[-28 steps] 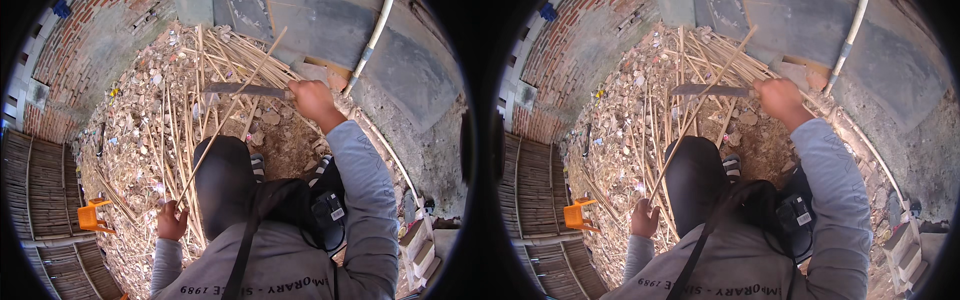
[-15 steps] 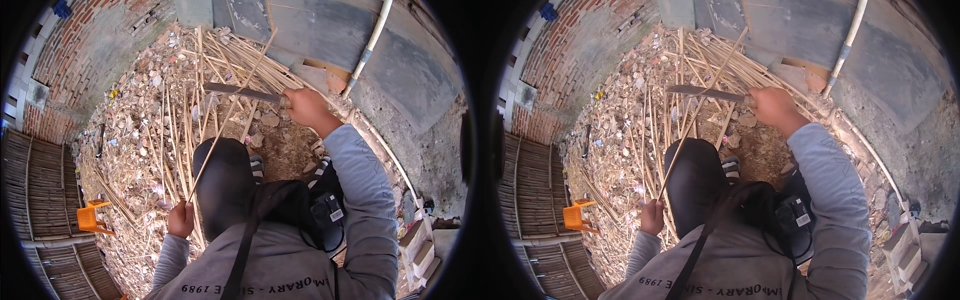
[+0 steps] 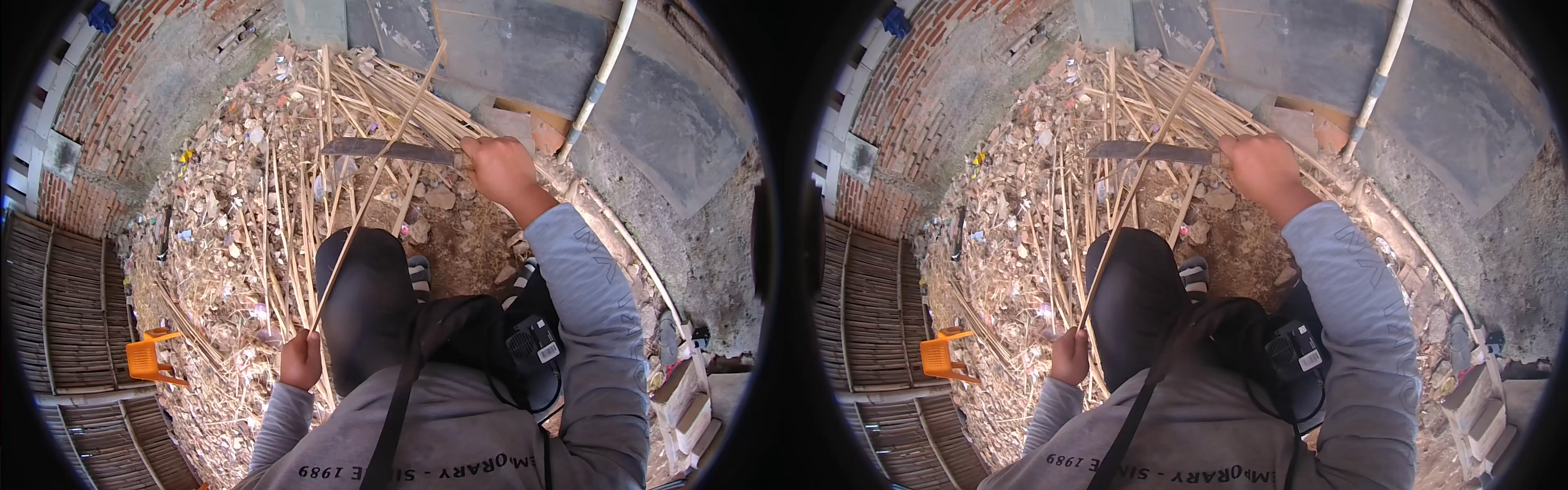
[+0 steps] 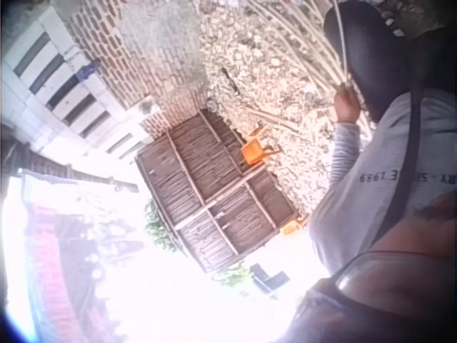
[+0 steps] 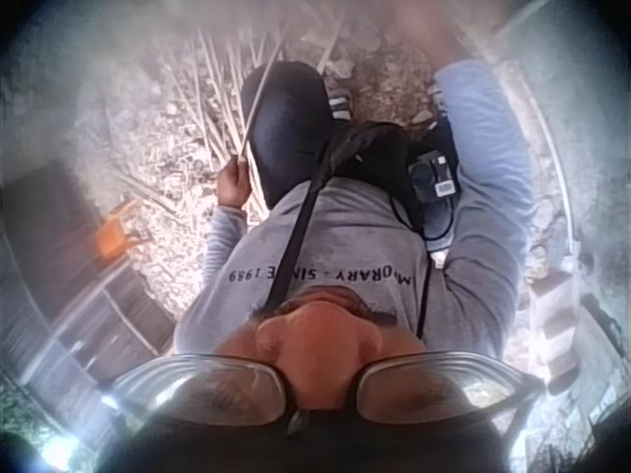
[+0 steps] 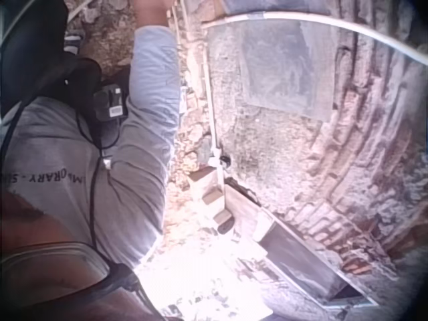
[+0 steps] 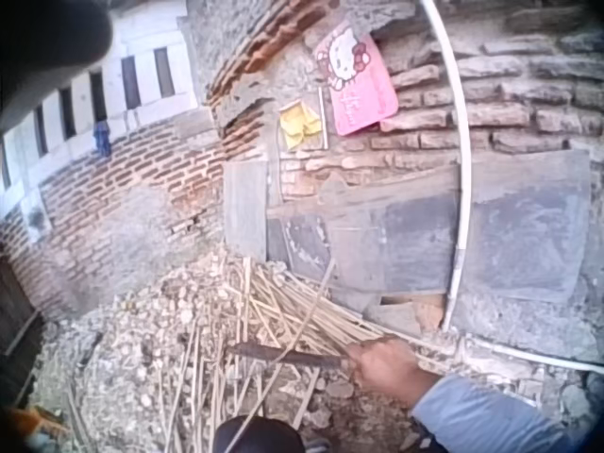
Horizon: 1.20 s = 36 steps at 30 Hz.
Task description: The person strips a long piece of bamboo using a machete. They hold the wood strip with their left hand and use the blade in their right hand to shave or strip the surface in a downward motion, repeating the action along the length of the wood.
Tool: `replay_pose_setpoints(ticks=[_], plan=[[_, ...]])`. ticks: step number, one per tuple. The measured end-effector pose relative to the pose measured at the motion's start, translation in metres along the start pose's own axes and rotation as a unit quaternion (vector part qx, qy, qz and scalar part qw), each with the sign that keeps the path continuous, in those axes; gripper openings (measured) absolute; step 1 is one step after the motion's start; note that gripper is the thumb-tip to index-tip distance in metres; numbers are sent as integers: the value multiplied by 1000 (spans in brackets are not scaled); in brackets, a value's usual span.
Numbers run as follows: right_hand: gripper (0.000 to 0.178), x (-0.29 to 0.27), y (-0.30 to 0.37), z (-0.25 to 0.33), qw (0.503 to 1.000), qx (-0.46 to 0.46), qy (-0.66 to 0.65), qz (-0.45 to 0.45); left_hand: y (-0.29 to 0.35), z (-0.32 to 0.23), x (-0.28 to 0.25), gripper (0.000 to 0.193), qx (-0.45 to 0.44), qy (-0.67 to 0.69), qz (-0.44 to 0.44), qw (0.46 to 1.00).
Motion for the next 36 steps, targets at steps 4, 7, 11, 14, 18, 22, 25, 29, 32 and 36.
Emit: replay_pose_setpoints(ticks=[4,7,11,14,18,22,25,29,32,36], plan=[[26,25,4,-18,986,-14,-163,-6,-2,-7,1,42,12,6,12,1000],[25,33,4,-14,982,12,-189,28,-2,-6,1,42,14,5,4,1000],[29,8,2,6,1000,4,11,-23,-5,-4,1,42,-8,19,15,1000],[22,18,7,12,1000,-14,-4,24,-7,-18,0,42,11,32,23,999],[18,36,18,56,979,-190,-34,68,-9,-23,3,41,48,-21,26,998],[14,23,1,13,988,-141,28,-52,-4,0,-1,41,30,10,30,999],[12,20,-1,-14,995,-33,78,-58,-3,-10,-26,42,43,-68,31,996],[32,35,-6,-14,996,7,-89,28,-8,1,-23,43,56,-76,17,995],[35,50,3,-19,952,-8,-300,68,-2,18,-7,43,37,-20,42,998],[17,19,9,9,996,6,-84,-11,-2,2,-6,42,16,48,55,997]])
Point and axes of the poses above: each hand's wrist, its own y-axis away from the middle knuckle, its own x-axis out of the palm, z = x × y, the point moved 7 cm from there along -y, towards the middle knuckle, and after that the axes turned 10 degrees about -y, right-handed, at the moved point
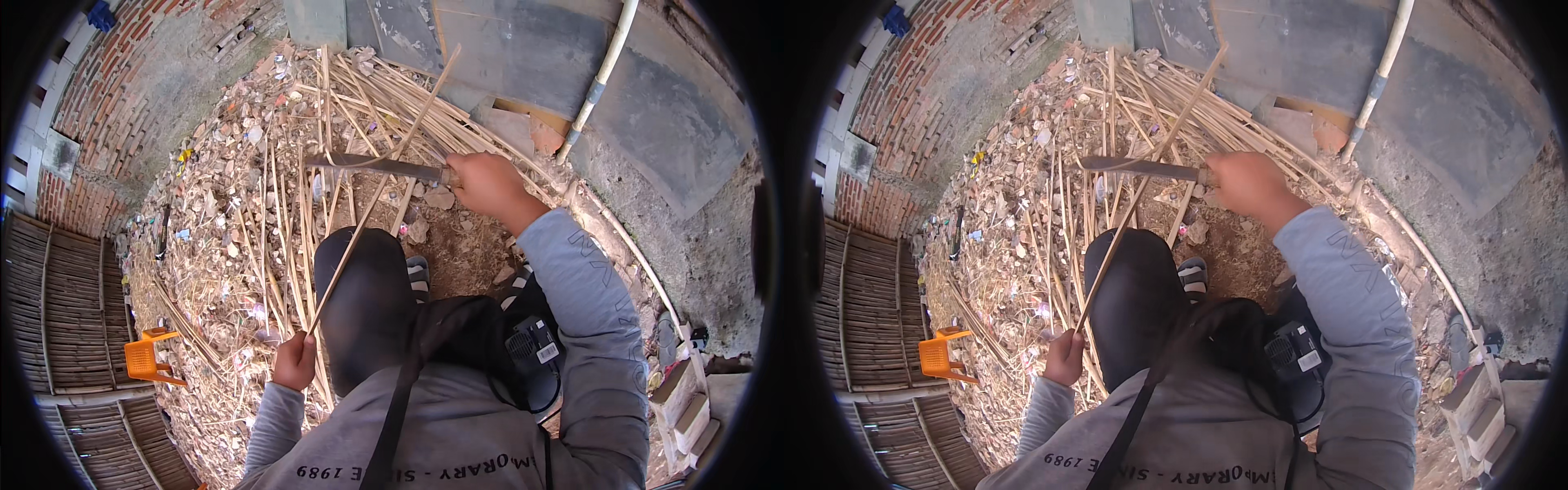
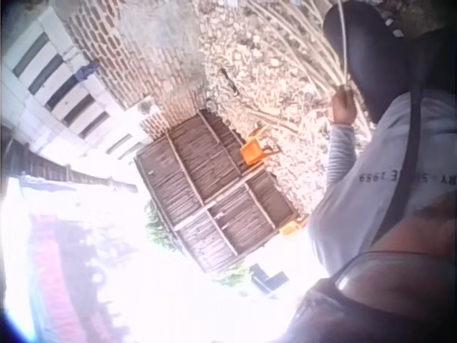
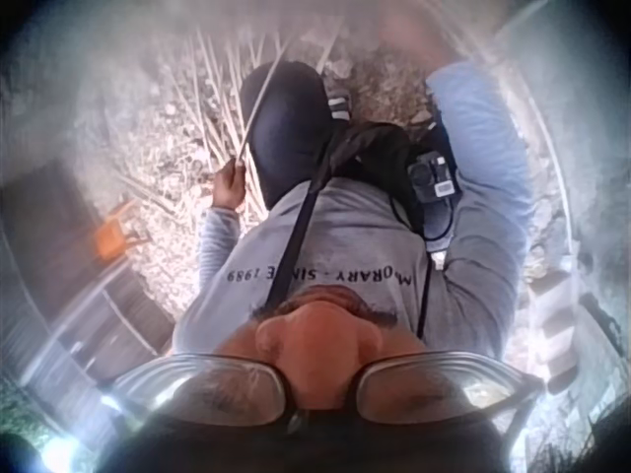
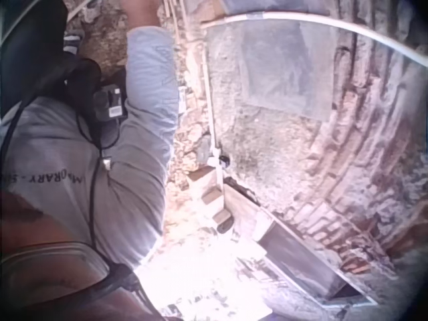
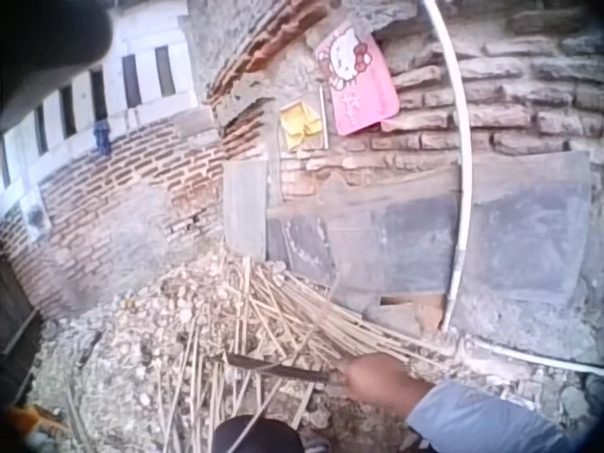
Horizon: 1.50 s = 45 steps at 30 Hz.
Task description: The person strips a long piece of bamboo using a machete. They hold the wood strip with their left hand and use the blade in their right hand to shave or strip the surface in a downward motion, repeating the action along the length of the wood.
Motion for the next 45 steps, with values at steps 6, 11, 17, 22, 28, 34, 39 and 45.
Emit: replay_pose_setpoints(ticks=[6,11,17,22,28,34,39,45], plan=[[13,35,14,70,946,-286,143,52,-2,-6,6,42,21,-25,-16,999],[16,-12,-17,-39,991,0,128,-38,1,-10,-22,42,26,-105,8,994],[22,3,-5,-32,999,24,17,-21,6,6,-10,44,1,-75,24,997],[17,10,4,27,978,-171,117,11,1,-6,9,43,10,1,22,1000],[16,-9,-15,-26,985,-87,139,-56,23,35,-23,44,-2,-37,27,999],[20,-12,-11,-44,992,16,124,-36,29,31,-34,45,-52,-36,34,997],[21,-12,-10,-28,992,31,113,-49,29,30,-11,46,-63,-4,56,996],[14,16,2,39,970,-188,151,24,13,16,-6,47,-49,38,24,998]])
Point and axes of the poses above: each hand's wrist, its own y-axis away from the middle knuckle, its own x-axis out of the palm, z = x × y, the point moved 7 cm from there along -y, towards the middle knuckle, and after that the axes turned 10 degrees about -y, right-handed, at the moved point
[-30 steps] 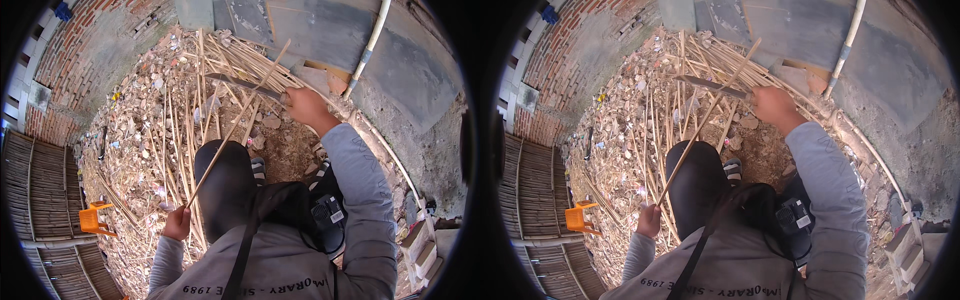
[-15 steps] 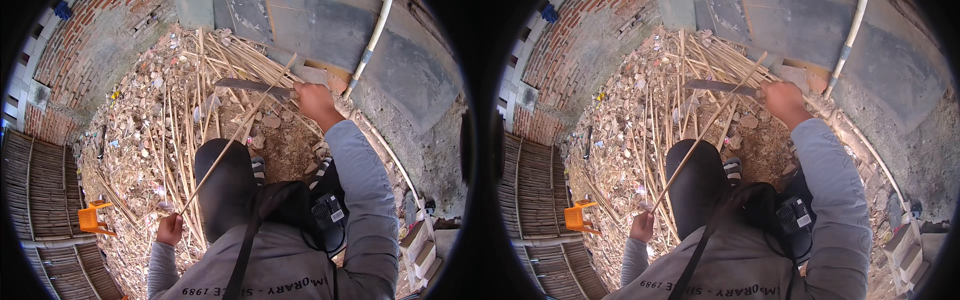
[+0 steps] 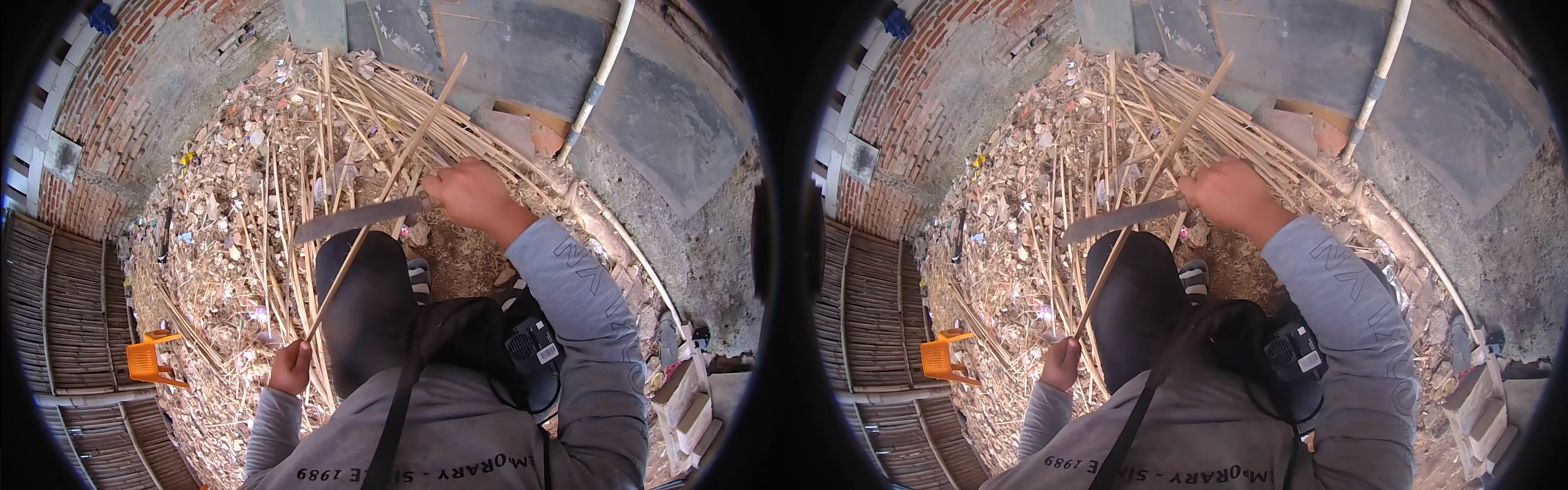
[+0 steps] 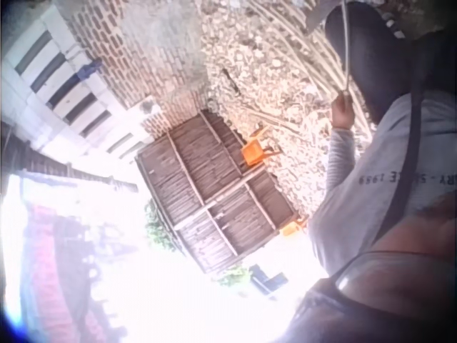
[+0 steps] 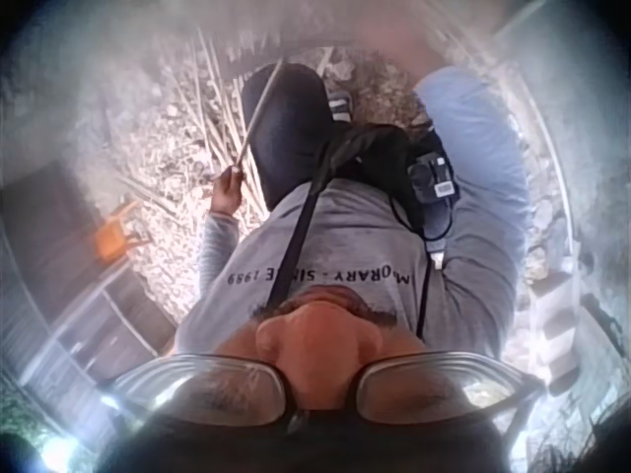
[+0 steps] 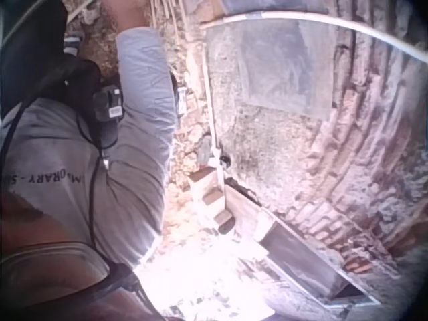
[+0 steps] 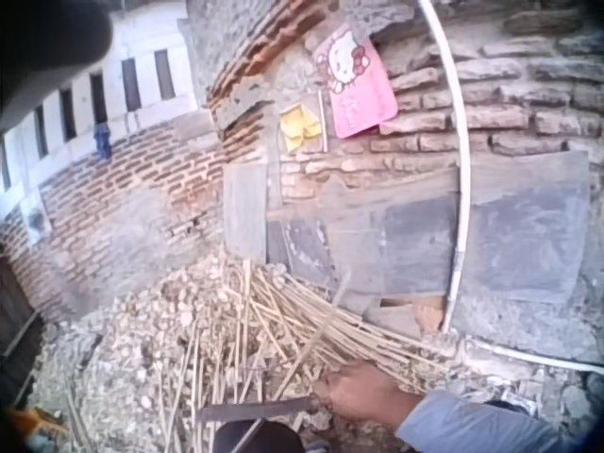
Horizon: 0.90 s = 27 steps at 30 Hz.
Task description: The person strips a long piece of bamboo using a machete. They hold the wood strip with their left hand and use the blade in their right hand to shave or strip the surface in a downward motion, repeating the action along the length of the wood.
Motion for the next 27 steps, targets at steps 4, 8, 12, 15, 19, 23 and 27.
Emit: replay_pose_setpoints(ticks=[4,8,12,15,19,23,27], plan=[[12,-6,4,-17,997,-69,4,-43,6,0,-24,44,62,-56,-26,996],[15,-9,26,-105,971,231,-49,-44,19,24,-38,42,39,-128,3,991],[21,-6,24,-103,963,265,-53,-16,19,32,-40,44,-12,-67,23,997],[23,4,26,-99,952,280,-110,-45,19,41,-24,43,-27,2,54,998],[20,-5,15,-63,972,222,-81,-3,14,18,-4,44,-31,28,57,997],[13,-2,2,-16,1000,15,-15,22,11,10,-10,44,-13,12,51,999],[19,0,9,-62,999,30,4,-34,27,41,-33,45,-44,-4,44,998]])
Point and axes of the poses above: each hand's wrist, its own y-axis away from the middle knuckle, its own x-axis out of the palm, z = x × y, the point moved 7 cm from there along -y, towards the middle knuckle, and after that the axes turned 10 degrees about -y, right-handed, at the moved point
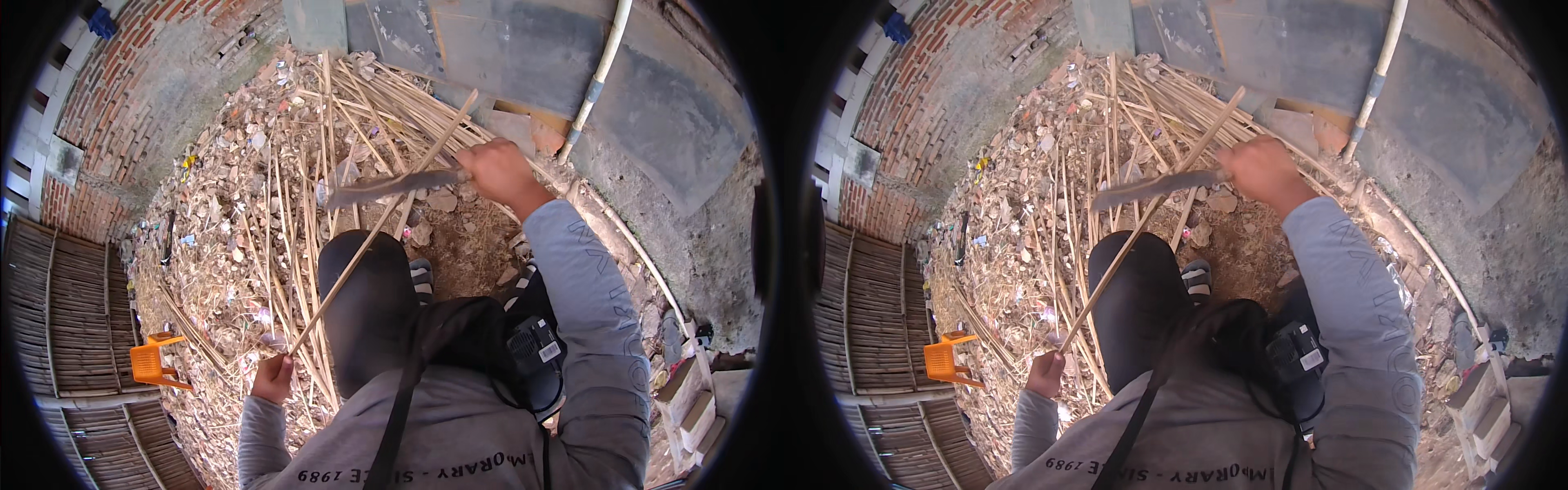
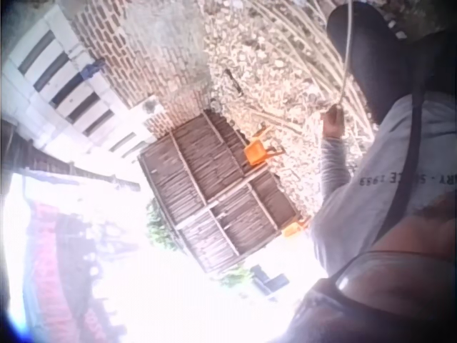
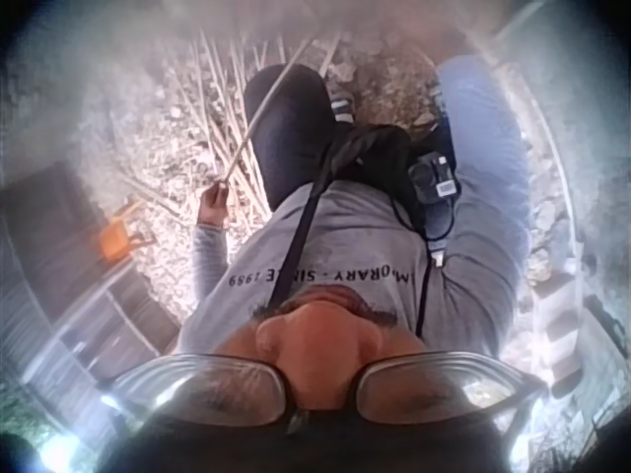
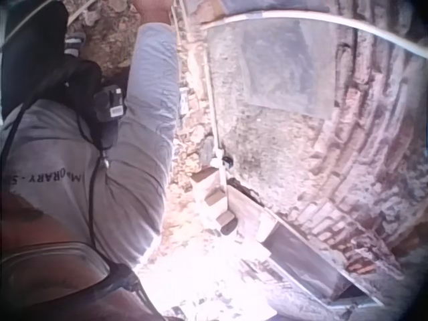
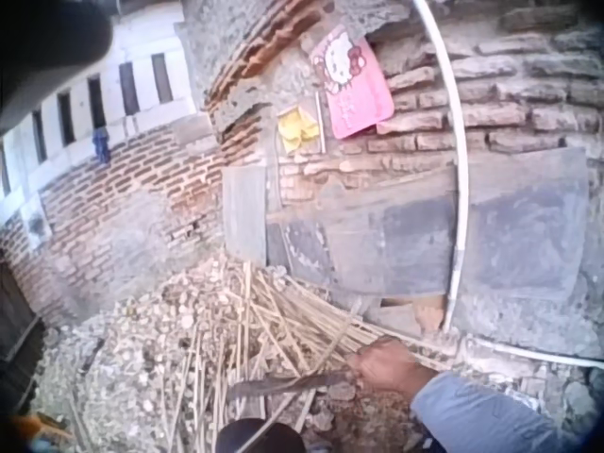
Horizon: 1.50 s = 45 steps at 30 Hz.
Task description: The person strips a long piece of bamboo using a machete. They hold the wood strip with their left hand and use the blade in their right hand to shave or strip the surface in a downward motion, repeating the action along the length of the wood.
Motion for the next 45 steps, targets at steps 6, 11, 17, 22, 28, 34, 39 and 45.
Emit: replay_pose_setpoints(ticks=[6,11,17,22,28,34,39,45], plan=[[23,-7,19,-55,971,235,-2,37,6,16,-20,43,-13,-56,-3,998],[30,13,23,-60,960,232,-153,25,5,11,-7,41,-20,1,6,1000],[27,-6,6,-2,985,132,-95,61,-2,-6,5,44,-19,23,20,999],[14,-2,-1,33,996,-54,-12,73,0,-3,-8,44,-6,-32,10,999],[20,-8,26,-71,962,272,22,29,8,7,-35,45,-28,-123,1,992],[26,-1,24,-67,960,266,-84,27,1,17,-26,51,-19,-28,8,999],[25,-19,20,-53,965,262,-15,18,-2,18,-12,51,-13,-56,31,998],[17,1,1,32,993,93,-44,54,-9,6,-4,52,-5,3,23,1000]])
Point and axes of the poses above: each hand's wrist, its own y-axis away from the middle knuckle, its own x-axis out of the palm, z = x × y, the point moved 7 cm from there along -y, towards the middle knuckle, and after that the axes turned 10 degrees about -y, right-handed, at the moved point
